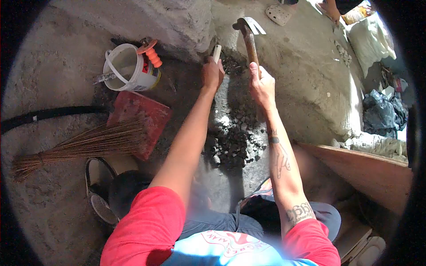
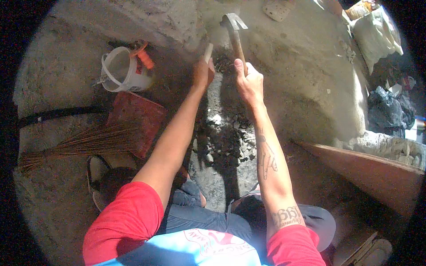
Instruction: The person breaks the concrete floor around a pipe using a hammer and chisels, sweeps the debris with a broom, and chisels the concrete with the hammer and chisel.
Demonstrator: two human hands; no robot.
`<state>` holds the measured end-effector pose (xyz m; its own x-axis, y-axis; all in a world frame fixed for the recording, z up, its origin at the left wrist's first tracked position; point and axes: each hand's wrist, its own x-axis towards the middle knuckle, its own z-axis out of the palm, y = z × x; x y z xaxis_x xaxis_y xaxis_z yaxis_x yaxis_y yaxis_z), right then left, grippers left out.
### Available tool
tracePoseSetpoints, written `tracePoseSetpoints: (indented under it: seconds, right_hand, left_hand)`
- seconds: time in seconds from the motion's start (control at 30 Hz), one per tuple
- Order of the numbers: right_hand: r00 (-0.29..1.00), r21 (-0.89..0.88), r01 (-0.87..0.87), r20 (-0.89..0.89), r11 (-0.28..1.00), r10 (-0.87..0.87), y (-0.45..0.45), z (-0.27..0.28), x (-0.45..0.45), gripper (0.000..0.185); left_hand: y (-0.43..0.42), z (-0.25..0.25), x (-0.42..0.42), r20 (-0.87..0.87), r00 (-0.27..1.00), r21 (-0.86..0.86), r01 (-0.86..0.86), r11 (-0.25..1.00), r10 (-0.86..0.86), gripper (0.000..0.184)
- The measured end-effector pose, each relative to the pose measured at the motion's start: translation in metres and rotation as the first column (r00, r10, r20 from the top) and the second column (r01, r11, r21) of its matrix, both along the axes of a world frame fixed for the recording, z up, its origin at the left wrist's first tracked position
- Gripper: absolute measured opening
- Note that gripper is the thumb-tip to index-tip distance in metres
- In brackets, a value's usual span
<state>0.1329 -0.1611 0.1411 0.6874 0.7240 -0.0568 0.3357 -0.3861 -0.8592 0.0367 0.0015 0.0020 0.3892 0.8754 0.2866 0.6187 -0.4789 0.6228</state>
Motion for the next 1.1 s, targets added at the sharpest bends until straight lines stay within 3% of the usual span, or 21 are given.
tracePoseSetpoints:
  seconds: [0.13,0.2,0.33,0.4,0.5,0.6,0.73,0.83,0.87,0.93,1.0,1.03,1.1]
  right_hand:
    - [0.996,-0.006,0.015,-0.089,1.000,-0.016,0.000,-0.007,-0.004,0.061]
    - [1.000,0.029,-0.007,0.004,1.000,0.006,-0.001,-0.003,-0.010,0.058]
    - [0.998,-0.018,-0.063,0.022,0.998,0.063,0.004,0.006,-0.018,0.053]
    - [0.991,-0.003,-0.075,0.109,0.997,0.075,0.013,-0.005,-0.024,0.049]
    - [0.986,-0.162,-0.096,0.122,0.982,0.117,0.024,-0.032,-0.022,0.050]
    - [0.988,-0.164,-0.064,0.125,0.984,0.085,0.028,-0.017,-0.020,0.052]
    - [0.997,0.021,-0.007,0.082,1.000,0.005,0.023,0.005,-0.030,0.048]
    - [0.982,-0.174,-0.107,0.133,0.979,0.131,0.027,-0.040,-0.023,0.051]
    - [0.982,-0.166,-0.108,0.135,0.980,0.131,0.026,-0.038,-0.022,0.051]
    - [0.990,-0.239,-0.101,0.074,0.966,0.122,0.023,-0.036,-0.020,0.054]
    - [0.989,-0.058,0.022,0.145,0.998,-0.013,0.018,-0.036,-0.022,0.057]
    - [0.996,-0.056,0.037,0.082,0.998,-0.032,0.015,-0.024,-0.022,0.057]
    - [0.999,-0.104,0.041,0.027,0.994,-0.038,0.012,0.004,-0.011,0.056]
  left_hand:
    - [0.001,0.001,-0.001,-0.041,0.999,0.006,0.020,1.000,-0.020,0.034]
    - [-0.008,0.011,0.001,-0.147,0.988,-0.103,-0.071,0.992,0.055,0.034]
    - [-0.016,0.019,0.000,-0.184,0.983,-0.148,-0.057,0.987,0.029,0.033]
    - [-0.012,0.014,0.000,-0.187,0.982,-0.115,-0.020,0.993,-0.002,0.034]
    - [-0.002,-0.011,-0.003,-0.144,0.986,-0.015,0.087,0.996,-0.088,0.037]
    - [0.003,-0.020,-0.010,-0.068,0.989,0.041,0.136,0.990,-0.133,0.038]
    - [-0.013,0.038,-0.009,-0.253,0.967,-0.233,-0.022,0.972,-0.039,0.034]
    - [-0.010,0.015,-0.010,-0.287,0.955,-0.212,0.010,0.977,-0.073,0.032]
    - [-0.009,0.006,-0.012,-0.314,0.943,-0.229,0.041,0.973,-0.114,0.032]
    - [-0.007,-0.001,-0.012,-0.260,0.962,-0.209,0.027,0.978,-0.082,0.032]
    - [-0.005,0.004,-0.014,-0.082,0.995,-0.301,0.035,0.953,-0.062,0.034]
    - [0.006,-0.013,-0.009,-0.042,0.999,-0.264,0.001,0.965,-0.012,0.036]
    - [0.001,-0.001,-0.006,-0.042,0.999,-0.269,-0.013,0.963,0.002,0.036]
